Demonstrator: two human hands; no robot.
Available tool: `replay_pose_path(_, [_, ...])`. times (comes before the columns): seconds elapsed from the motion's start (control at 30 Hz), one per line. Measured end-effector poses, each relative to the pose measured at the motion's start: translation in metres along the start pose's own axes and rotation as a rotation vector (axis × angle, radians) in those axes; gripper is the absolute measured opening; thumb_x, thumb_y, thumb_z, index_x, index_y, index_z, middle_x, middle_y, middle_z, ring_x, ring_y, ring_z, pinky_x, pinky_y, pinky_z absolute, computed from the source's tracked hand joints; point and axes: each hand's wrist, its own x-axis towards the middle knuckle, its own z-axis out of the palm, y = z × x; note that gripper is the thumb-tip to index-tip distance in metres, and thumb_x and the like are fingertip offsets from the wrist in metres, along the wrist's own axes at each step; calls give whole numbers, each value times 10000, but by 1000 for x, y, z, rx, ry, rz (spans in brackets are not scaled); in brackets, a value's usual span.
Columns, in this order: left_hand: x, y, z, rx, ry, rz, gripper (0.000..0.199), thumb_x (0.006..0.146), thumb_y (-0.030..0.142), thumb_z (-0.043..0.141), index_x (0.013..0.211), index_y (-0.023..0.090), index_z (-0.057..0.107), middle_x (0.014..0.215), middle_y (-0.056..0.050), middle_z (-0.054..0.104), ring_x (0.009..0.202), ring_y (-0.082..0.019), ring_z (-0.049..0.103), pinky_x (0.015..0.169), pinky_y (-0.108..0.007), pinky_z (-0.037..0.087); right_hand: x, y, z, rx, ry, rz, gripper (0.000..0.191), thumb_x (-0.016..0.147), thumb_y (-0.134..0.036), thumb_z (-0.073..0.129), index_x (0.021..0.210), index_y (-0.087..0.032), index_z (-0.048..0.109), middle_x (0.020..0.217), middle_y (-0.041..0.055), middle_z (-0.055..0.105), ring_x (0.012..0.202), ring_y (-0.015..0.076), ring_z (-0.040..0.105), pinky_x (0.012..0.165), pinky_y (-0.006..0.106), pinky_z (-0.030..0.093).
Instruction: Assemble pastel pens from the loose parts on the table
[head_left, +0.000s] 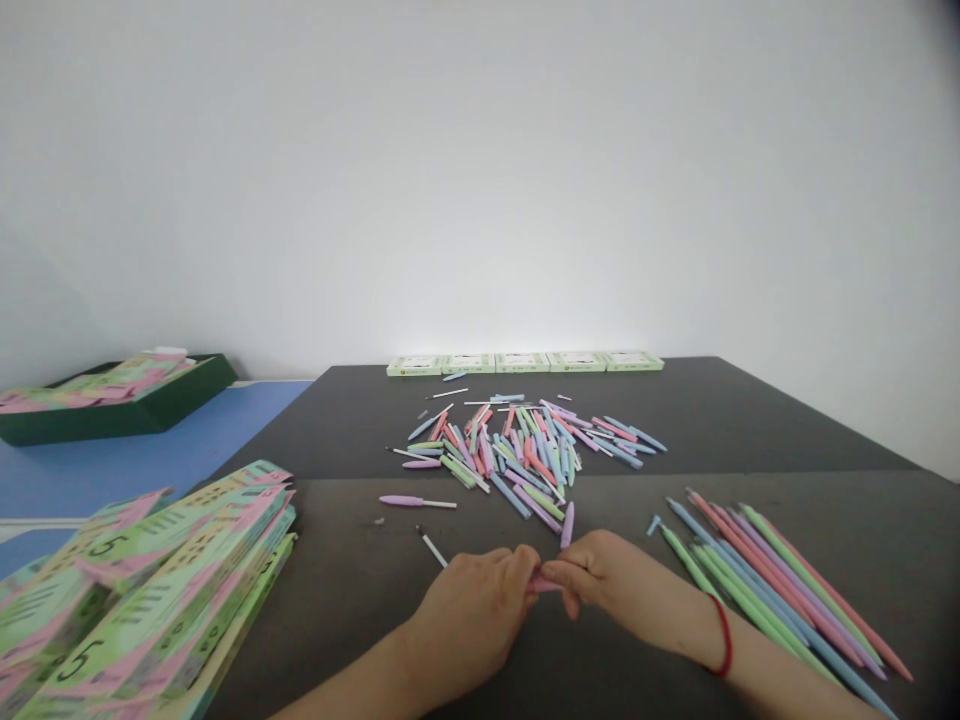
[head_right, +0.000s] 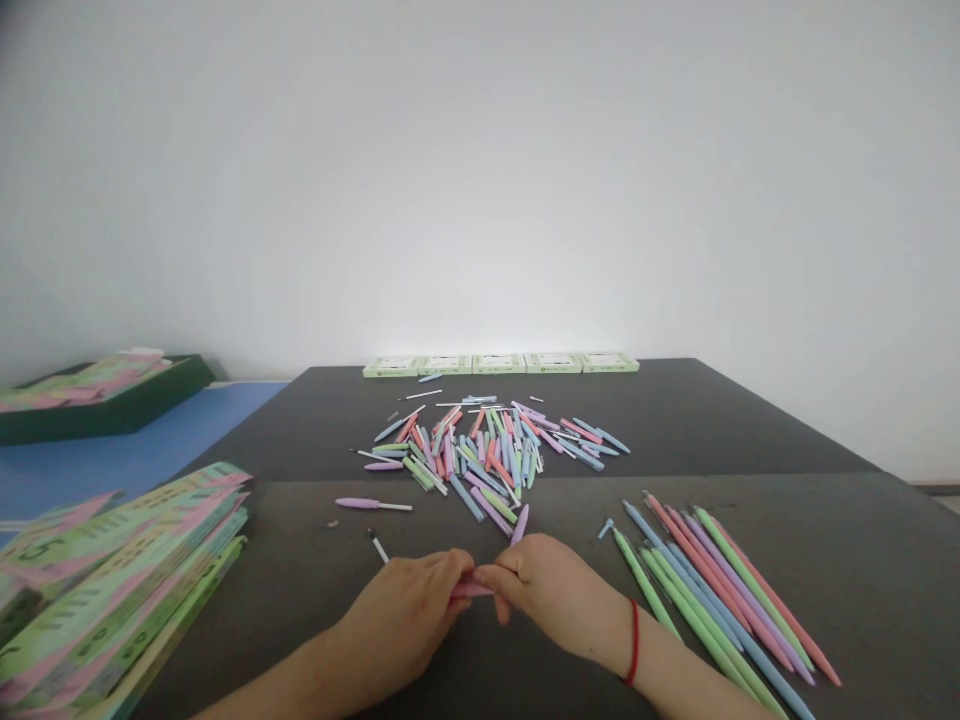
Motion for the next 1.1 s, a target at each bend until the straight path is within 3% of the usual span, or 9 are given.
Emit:
replay_pose_path(0.1, [1, -1, -1, 35, -26, -21, 48, 941, 253, 401, 924, 213, 421, 866, -20, 638, 772, -204, 627, 646, -293, 480, -1, 0, 2, -14, -6, -14, 526, 935, -427, 361, 582, -163, 648, 462, -28, 449, 467, 99, 429, 500, 221, 284])
replay_pose_path(0.2, [2, -1, -3, 56, -42, -50, 68, 945, 236, 374, 932, 210, 436, 848, -25, 647, 744, -212, 635, 622, -297, 478, -5, -2, -1, -62, 56, -46, 225, 831, -398, 565, 825, -192, 656, 659, -16, 593, 597, 125, 510, 540, 216, 302])
replay_pose_path(0.27, [2, -1, -4, 52, -44, -81, 66, 940, 230, 382, 938, 206, 444, 843, -30, 654, 731, -214, 641, 615, -296, 474, -8, -5, -4, -96, 105, -46, 210, 746, -327, 665, 911, -209, 607, 733, -22, 616, 632, 129, 515, 536, 210, 293])
replay_pose_path(0.37, [1, -2, -2, 32, -35, -109, 88, 942, 238, 386, 990, 206, 452, 861, -37, 664, 769, -216, 654, 635, -289, 472, -9, -8, -7, -148, 141, -43, 119, 814, -318, 592, 795, -201, 577, 683, -24, 602, 601, 120, 493, 525, 213, 280])
replay_pose_path(0.53, [1, -7, 4, 70, 3, -62, 346, 947, 237, 397, 1283, 214, 314, 982, -70, 669, 889, -234, 653, 681, -302, 481, -4, -7, -3, -87, 8, -21, 407, 948, -360, 346, 641, -178, 540, 523, -16, 537, 486, 107, 477, 516, 224, 314])
replay_pose_path(0.7, [2, -10, 6, 128, 8, -36, 385, 941, 213, 407, 1311, 197, 299, 962, -70, 674, 834, -236, 659, 647, -304, 481, -4, -5, 4, -10, 117, -38, 203, 822, -390, 582, 814, -187, 569, 715, 5, 620, 634, 137, 556, 566, 219, 374])
replay_pose_path(0.87, [0, -9, 5, 137, 1, 7, 422, 957, 225, 375, 1358, 183, 251, 1007, -90, 666, 893, -229, 647, 680, -295, 481, -2, -4, 8, 250, -88, 64, 386, 943, -394, 302, 733, -171, 537, 524, -31, 491, 431, 100, 473, 446, 204, 370])
replay_pose_path(1.0, [1, -9, 4, 143, -14, -27, 454, 939, 203, 405, 1367, 192, 254, 954, -69, 670, 843, -217, 649, 668, -279, 474, 1, -1, 9, 138, 100, -34, 206, 797, -373, 603, 790, -173, 557, 678, -14, 578, 591, 114, 523, 531, 201, 385])
replay_pose_path(1.1, [1, -9, 5, 136, -8, -29, 454, 950, 227, 389, 1377, 194, 239, 985, -79, 665, 887, -213, 643, 694, -274, 473, 2, 1, 10, 207, 21, 20, 236, 871, -376, 488, 793, -166, 561, 630, -16, 563, 504, 95, 498, 472, 192, 370])
